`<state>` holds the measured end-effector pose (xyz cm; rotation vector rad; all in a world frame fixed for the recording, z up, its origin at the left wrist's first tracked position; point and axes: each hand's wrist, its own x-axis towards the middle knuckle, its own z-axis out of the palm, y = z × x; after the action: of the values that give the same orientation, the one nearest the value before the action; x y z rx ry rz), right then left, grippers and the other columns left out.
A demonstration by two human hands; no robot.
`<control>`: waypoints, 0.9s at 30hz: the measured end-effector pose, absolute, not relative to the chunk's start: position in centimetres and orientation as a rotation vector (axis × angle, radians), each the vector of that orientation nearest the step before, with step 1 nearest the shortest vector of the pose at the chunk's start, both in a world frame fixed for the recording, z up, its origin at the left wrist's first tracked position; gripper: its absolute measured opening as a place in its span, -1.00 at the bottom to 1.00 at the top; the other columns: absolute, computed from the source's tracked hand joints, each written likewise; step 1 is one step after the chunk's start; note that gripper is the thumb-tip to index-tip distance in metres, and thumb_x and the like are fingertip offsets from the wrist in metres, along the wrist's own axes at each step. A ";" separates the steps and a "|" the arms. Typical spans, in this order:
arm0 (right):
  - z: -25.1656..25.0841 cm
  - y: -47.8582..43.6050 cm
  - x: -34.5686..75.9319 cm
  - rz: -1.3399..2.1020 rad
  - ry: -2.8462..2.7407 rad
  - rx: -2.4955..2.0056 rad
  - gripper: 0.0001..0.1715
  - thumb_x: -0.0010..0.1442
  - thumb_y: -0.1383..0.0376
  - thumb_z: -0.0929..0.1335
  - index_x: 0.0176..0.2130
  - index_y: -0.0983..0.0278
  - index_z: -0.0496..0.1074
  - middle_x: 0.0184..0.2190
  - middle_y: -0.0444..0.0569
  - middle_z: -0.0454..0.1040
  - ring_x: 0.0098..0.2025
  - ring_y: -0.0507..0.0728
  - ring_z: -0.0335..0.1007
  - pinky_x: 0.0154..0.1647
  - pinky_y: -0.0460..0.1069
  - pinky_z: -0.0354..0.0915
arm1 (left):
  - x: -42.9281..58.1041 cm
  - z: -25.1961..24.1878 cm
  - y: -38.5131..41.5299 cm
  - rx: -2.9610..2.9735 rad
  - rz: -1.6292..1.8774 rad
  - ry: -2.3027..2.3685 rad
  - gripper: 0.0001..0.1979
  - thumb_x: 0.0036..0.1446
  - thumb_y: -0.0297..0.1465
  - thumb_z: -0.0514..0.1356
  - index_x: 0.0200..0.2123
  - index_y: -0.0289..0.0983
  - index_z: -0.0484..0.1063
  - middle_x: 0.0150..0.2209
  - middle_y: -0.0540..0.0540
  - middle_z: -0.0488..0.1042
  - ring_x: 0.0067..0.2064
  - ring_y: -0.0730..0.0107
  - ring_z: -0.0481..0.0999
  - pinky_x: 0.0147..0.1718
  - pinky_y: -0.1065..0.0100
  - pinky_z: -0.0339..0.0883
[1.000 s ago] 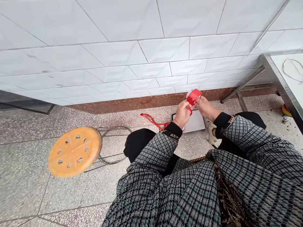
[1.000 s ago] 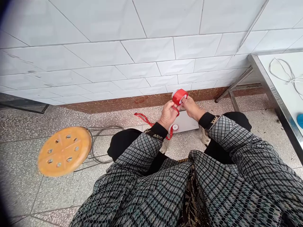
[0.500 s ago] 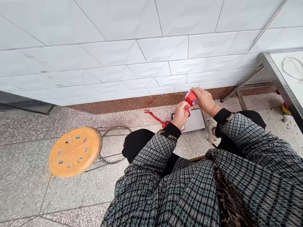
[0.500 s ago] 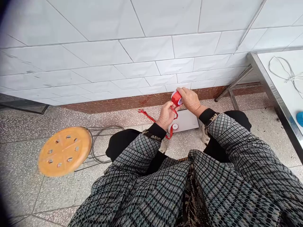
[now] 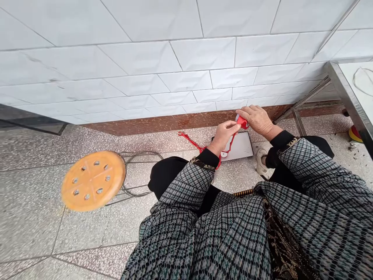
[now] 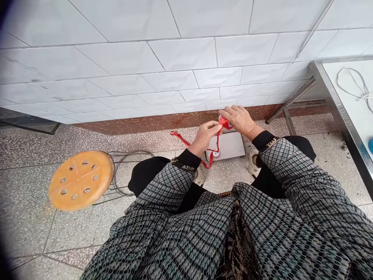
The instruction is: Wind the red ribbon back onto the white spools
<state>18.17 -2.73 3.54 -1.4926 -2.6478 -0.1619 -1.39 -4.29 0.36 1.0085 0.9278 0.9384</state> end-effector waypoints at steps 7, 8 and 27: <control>2.2 -3.0 17.8 -0.075 -2.740 -1.458 -0.52 0.50 0.35 0.25 0.30 0.34 0.48 0.13 0.21 0.60 0.03 0.33 0.42 0.02 0.16 0.17 | -0.3 -0.3 -4.6 1.140 1.030 1.095 -0.78 -0.02 -0.53 0.43 -0.53 -0.26 0.45 -0.51 0.08 0.37 -0.39 0.44 0.24 -0.31 0.34 0.12; 2.1 -3.0 17.8 -0.082 -2.739 -1.468 -0.52 0.50 0.36 0.25 0.29 0.34 0.48 0.12 0.21 0.61 0.01 0.33 0.42 0.01 0.16 0.15 | -0.2 -0.5 -4.8 1.092 1.024 1.081 -0.80 -0.01 -0.53 0.43 -0.52 -0.26 0.46 -0.50 0.08 0.38 -0.39 0.45 0.26 -0.31 0.34 0.13; 1.8 -2.4 19.0 -0.103 -2.651 -1.557 -0.52 0.49 0.41 0.20 0.25 0.28 0.50 0.05 0.18 0.64 -0.05 0.31 0.46 0.02 0.20 0.06 | -0.9 -2.3 -4.9 0.587 0.899 0.933 -0.77 -0.14 -0.48 0.48 -0.50 -0.25 0.47 -0.50 0.06 0.48 -0.43 0.45 0.39 -0.30 0.34 0.25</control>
<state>19.00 -2.44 1.83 -1.5570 -2.6508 -0.1033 -0.88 -4.93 -2.30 0.5867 0.9326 0.8989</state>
